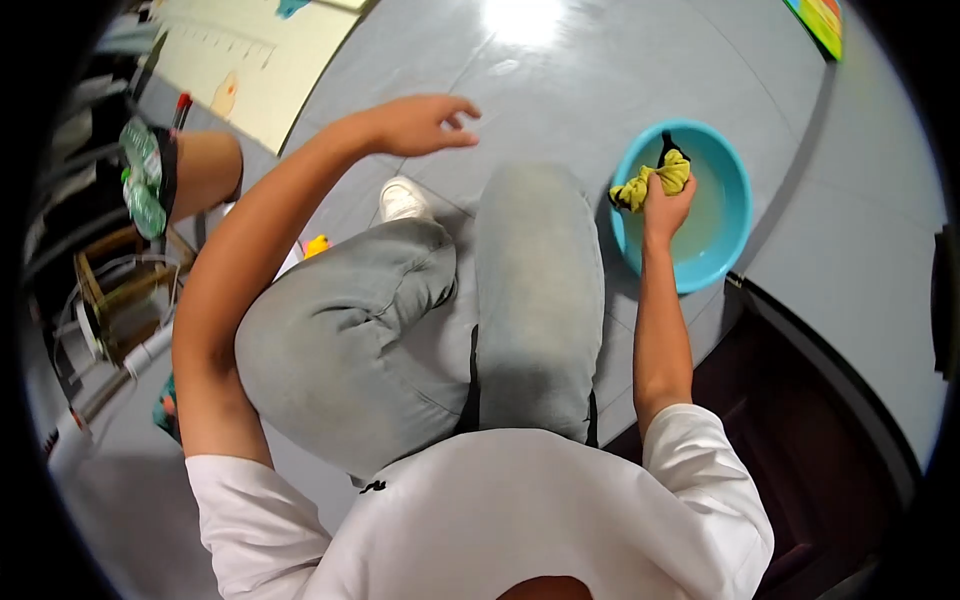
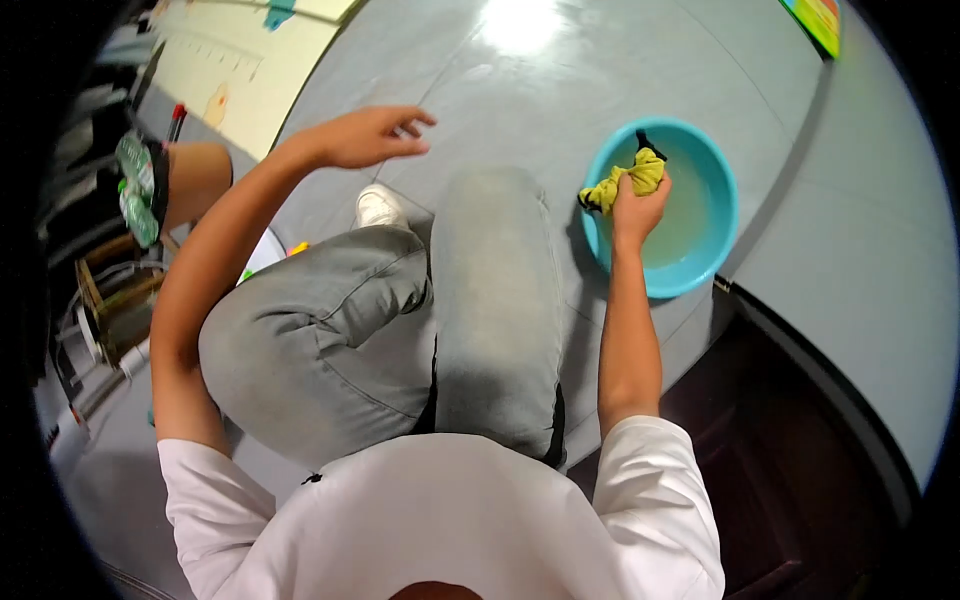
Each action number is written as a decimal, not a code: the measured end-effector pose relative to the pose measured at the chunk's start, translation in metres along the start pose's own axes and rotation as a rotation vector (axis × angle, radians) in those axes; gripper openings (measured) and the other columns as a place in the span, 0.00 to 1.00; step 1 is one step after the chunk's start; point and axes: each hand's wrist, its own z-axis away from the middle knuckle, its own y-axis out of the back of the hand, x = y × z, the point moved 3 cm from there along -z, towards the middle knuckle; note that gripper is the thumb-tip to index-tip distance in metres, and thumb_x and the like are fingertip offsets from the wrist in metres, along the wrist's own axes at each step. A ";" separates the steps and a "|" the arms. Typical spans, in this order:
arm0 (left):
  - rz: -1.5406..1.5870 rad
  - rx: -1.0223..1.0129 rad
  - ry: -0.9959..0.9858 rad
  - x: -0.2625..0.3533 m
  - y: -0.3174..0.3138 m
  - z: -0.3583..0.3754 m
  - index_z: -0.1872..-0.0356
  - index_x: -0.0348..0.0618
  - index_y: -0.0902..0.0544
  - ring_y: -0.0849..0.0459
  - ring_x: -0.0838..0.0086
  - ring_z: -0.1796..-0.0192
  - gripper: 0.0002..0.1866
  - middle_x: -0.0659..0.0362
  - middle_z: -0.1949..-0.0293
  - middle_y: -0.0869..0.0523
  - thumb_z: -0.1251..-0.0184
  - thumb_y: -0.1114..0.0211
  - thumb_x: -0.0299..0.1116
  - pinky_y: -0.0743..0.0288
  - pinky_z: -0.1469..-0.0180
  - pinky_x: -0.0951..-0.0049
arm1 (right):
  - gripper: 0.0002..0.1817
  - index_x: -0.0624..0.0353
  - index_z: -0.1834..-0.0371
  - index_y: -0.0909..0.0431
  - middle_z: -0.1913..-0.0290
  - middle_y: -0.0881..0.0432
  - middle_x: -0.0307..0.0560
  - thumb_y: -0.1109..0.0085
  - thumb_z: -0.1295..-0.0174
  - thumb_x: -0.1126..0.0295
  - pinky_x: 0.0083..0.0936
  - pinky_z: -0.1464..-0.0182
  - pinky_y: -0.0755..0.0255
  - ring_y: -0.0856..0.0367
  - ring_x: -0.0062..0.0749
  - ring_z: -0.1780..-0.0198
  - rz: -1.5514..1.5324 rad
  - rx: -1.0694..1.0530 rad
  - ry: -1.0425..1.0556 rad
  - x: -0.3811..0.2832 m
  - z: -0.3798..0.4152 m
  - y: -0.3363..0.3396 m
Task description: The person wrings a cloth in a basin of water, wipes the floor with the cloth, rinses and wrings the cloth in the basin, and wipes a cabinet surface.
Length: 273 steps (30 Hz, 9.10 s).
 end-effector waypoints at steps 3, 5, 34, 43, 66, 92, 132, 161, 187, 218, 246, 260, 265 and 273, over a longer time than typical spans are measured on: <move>-0.104 -0.142 0.078 0.018 -0.009 -0.004 0.31 0.43 0.26 0.17 0.51 0.38 0.32 0.42 0.38 0.18 0.26 0.38 0.53 0.25 0.36 0.59 | 0.37 0.63 0.30 0.33 0.36 0.24 0.61 0.30 0.43 0.66 0.43 0.33 0.32 0.24 0.56 0.37 0.062 0.177 -0.147 0.050 -0.012 0.025; -0.124 -0.192 0.137 0.023 -0.013 -0.009 0.30 0.44 0.27 0.18 0.50 0.37 0.31 0.42 0.38 0.18 0.26 0.38 0.53 0.25 0.36 0.59 | 0.44 0.62 0.24 0.42 0.29 0.33 0.65 0.33 0.42 0.59 0.45 0.27 0.40 0.33 0.60 0.29 0.380 0.071 -0.210 0.079 -0.014 0.034; -0.362 -0.225 -0.476 0.171 -0.132 -0.203 0.33 0.45 0.28 0.17 0.50 0.41 0.26 0.46 0.39 0.18 0.30 0.35 0.38 0.22 0.39 0.54 | 0.47 0.54 0.24 0.40 0.25 0.38 0.59 0.31 0.44 0.48 0.67 0.29 0.49 0.44 0.57 0.23 0.765 -0.104 -0.221 0.096 -0.001 0.010; -0.419 -0.309 -0.441 0.196 -0.129 -0.226 0.33 0.42 0.25 0.18 0.54 0.38 0.26 0.45 0.39 0.18 0.28 0.35 0.40 0.24 0.36 0.56 | 0.22 0.57 0.50 0.22 0.54 0.14 0.55 0.33 0.45 0.58 0.44 0.48 0.24 0.16 0.57 0.52 0.303 -0.091 -0.265 0.068 -0.028 0.085; -0.491 -0.293 -0.489 0.178 -0.179 -0.232 0.39 0.44 0.22 0.18 0.49 0.41 0.24 0.45 0.43 0.18 0.35 0.33 0.40 0.24 0.38 0.55 | 0.56 0.30 0.14 0.64 0.14 0.72 0.52 0.38 0.40 0.36 0.76 0.24 0.74 0.77 0.74 0.18 0.980 -0.484 0.000 0.103 -0.012 0.022; -0.351 -0.389 -0.412 0.227 -0.138 -0.264 0.21 0.39 0.47 0.31 0.45 0.26 0.56 0.34 0.29 0.31 0.44 0.20 0.46 0.36 0.25 0.57 | 0.15 0.57 0.61 0.16 0.60 0.15 0.48 0.29 0.42 0.57 0.31 0.51 0.28 0.18 0.36 0.54 0.222 -0.406 -0.171 0.070 -0.070 0.110; 0.086 -0.166 -0.820 0.323 -0.132 -0.199 0.56 0.37 0.21 0.28 0.77 0.62 0.19 0.62 0.66 0.23 0.16 0.51 0.44 0.29 0.55 0.71 | 0.33 0.65 0.61 0.13 0.61 0.12 0.46 0.34 0.47 0.40 0.31 0.57 0.24 0.15 0.36 0.60 0.107 -0.388 -0.527 -0.011 -0.066 0.187; -0.024 -0.165 -0.674 0.328 -0.092 -0.217 0.49 0.33 0.14 0.14 0.74 0.57 0.22 0.58 0.60 0.11 0.25 0.36 0.46 0.21 0.47 0.74 | 0.15 0.61 0.72 0.21 0.77 0.27 0.30 0.46 0.32 0.63 0.23 0.66 0.35 0.32 0.17 0.72 -0.302 0.012 0.046 -0.022 -0.091 0.206; -0.706 -0.283 -0.527 0.234 -0.165 -0.277 0.43 0.42 0.22 0.15 0.48 0.46 0.18 0.43 0.51 0.13 0.31 0.37 0.36 0.23 0.43 0.53 | 0.17 0.61 0.61 0.12 0.58 0.12 0.62 0.46 0.43 0.62 0.47 0.46 0.23 0.14 0.59 0.53 0.526 -0.318 -0.190 -0.005 -0.077 0.131; -1.232 -0.454 -0.634 0.208 -0.221 -0.328 0.21 0.37 0.51 0.29 0.54 0.28 0.39 0.41 0.26 0.35 0.28 0.43 0.35 0.43 0.24 0.49 | 0.43 0.56 0.18 0.51 0.16 0.54 0.56 0.43 0.34 0.64 0.54 0.20 0.57 0.58 0.54 0.16 0.769 -0.515 -0.443 0.078 -0.018 0.031; -0.369 -0.279 -0.590 0.317 -0.107 -0.229 0.30 0.41 0.33 0.18 0.51 0.37 0.51 0.46 0.43 0.15 0.55 0.15 0.48 0.24 0.38 0.57 | 0.13 0.61 0.49 0.19 0.58 0.11 0.53 0.40 0.31 0.66 0.31 0.51 0.22 0.13 0.40 0.57 -0.211 0.010 -0.042 -0.129 -0.049 0.171; -0.049 -0.347 -0.670 0.320 -0.121 -0.235 0.36 0.42 0.25 0.17 0.69 0.44 0.27 0.57 0.46 0.14 0.36 0.29 0.27 0.25 0.39 0.67 | 0.31 0.74 0.36 0.29 0.50 0.18 0.49 0.39 0.47 0.83 0.25 0.45 0.26 0.20 0.28 0.49 -0.906 0.014 -0.220 -0.120 -0.063 0.202; -0.142 -0.467 -0.571 0.320 -0.126 -0.247 0.37 0.42 0.23 0.18 0.74 0.46 0.19 0.58 0.48 0.14 0.28 0.37 0.29 0.26 0.40 0.68 | 0.39 0.77 0.29 0.37 0.47 0.19 0.53 0.39 0.49 0.81 0.25 0.45 0.25 0.19 0.32 0.49 -0.721 -0.057 -0.295 -0.083 -0.065 0.202; 0.206 -0.601 -0.332 0.353 -0.105 -0.217 0.40 0.39 0.21 0.19 0.73 0.47 0.19 0.59 0.51 0.15 0.31 0.45 0.26 0.27 0.40 0.70 | 0.50 0.51 0.19 0.39 0.49 0.19 0.46 0.32 0.53 0.78 0.24 0.50 0.25 0.20 0.27 0.53 -0.312 -0.122 -0.254 -0.070 -0.052 0.201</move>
